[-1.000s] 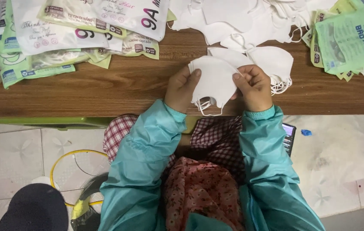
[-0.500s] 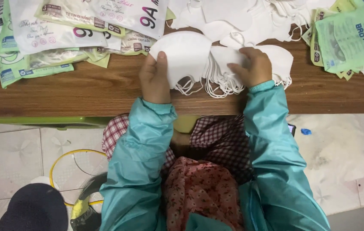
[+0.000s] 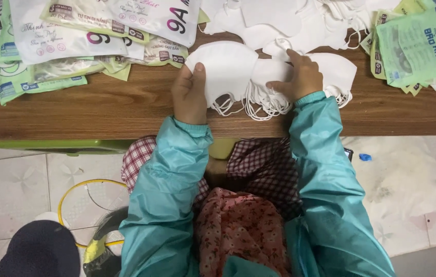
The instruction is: The person is sorting and stacking white face masks on a wooden table for packaging.
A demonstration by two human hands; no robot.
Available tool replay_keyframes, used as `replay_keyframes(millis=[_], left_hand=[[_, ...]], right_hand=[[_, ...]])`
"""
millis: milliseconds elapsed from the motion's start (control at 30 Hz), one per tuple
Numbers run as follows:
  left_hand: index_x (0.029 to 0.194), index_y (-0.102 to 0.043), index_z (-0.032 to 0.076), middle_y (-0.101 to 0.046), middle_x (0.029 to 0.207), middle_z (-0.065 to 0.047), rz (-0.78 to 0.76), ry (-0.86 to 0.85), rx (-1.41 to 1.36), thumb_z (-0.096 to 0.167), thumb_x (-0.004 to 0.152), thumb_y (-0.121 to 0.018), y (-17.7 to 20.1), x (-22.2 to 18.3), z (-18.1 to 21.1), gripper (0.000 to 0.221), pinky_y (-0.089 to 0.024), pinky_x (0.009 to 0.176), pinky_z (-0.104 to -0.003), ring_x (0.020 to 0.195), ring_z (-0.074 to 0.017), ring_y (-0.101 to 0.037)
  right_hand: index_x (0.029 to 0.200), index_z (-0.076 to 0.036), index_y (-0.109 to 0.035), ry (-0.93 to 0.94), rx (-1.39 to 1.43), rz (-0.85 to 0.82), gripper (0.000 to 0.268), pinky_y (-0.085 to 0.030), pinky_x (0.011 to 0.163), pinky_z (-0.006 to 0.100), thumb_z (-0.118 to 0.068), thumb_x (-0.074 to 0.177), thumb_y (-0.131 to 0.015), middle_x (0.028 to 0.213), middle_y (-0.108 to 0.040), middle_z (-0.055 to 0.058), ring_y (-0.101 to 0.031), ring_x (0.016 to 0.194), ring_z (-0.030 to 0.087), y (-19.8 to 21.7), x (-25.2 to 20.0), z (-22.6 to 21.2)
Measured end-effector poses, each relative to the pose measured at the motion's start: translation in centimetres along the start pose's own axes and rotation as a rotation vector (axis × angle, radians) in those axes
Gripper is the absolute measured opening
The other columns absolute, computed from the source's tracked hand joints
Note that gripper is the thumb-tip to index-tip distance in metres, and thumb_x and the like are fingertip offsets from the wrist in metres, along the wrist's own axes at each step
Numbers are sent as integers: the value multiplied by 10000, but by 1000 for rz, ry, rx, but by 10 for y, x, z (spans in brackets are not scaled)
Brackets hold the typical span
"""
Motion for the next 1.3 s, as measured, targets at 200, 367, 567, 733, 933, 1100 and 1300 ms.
replay_keyframes(millis=[200, 367, 567, 733, 933, 1100, 1300], left_hand=[[1266, -633, -40, -737, 1119, -159, -1, -22, 5, 174, 1036, -541, 2, 1, -3, 327, -565, 852, -254, 942, -163, -689], [1288, -633, -12, -742, 1094, -152, 10, -16, -6, 217, 1060, -552, 3, 2, -11, 333, -589, 892, -326, 963, -175, -699], [1289, -644, 12, -738, 1047, -129, 36, -21, 28, 240, 1088, -543, 5, 3, -9, 320, -614, 907, -386, 972, -172, -692], [1249, -670, 30, -732, 1024, -147, -35, -45, 112, 251, 1077, -560, -1, 0, -18, 301, -609, 886, -394, 990, -190, -685], [1249, -674, -4, -741, 1010, -124, -157, 149, -22, 220, 1056, -602, -17, -9, -37, 304, -620, 855, -350, 926, -163, -692], [1200, -710, 28, -746, 974, -91, -221, 153, -117, 267, 1022, -675, -26, -11, -34, 300, -626, 812, -318, 911, -122, -674], [1243, -673, -14, -746, 1014, -153, -258, 169, -94, 260, 1044, -644, -26, -11, -43, 340, -624, 839, -354, 918, -172, -699]], right_hand=[[1369, -70, -645, 17, -69, 111, 928, -518, 878, 480, -434, 595, -1005, 1137, -680, 216, -642, 1008, 389, 5, -4, -2], [1319, -76, -681, 57, -89, 172, 797, -464, 887, 494, -393, 653, -981, 1173, -662, 194, -621, 1051, 393, 6, -11, 0], [1078, -118, -751, 198, 340, 442, 216, -529, 803, 392, -155, 896, -861, 958, -685, 103, -674, 883, 304, 33, -28, 18], [1090, -94, -717, -29, 973, 268, 187, -559, 801, 247, -61, 942, -827, 944, -712, 46, -638, 837, 117, 66, -53, -6], [934, -34, -690, -42, 1350, 150, 183, -595, 747, 267, -31, 845, -851, 1007, -741, 124, -714, 837, 140, 41, -56, -41], [995, -25, -704, -108, 1327, 110, 178, -622, 652, 240, -48, 882, -839, 806, -692, 53, -707, 692, 125, 24, -52, -45], [978, -18, -697, -123, 1304, 119, 179, -596, 608, 208, -62, 883, -843, 767, -667, 48, -672, 664, 100, 24, -54, -56]])
Point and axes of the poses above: each hand's wrist, its own x-axis towards the middle knuckle, its own y-axis out of the back of the hand, z = x × y, the point moved 8 cm from there along x, towards the middle knuckle
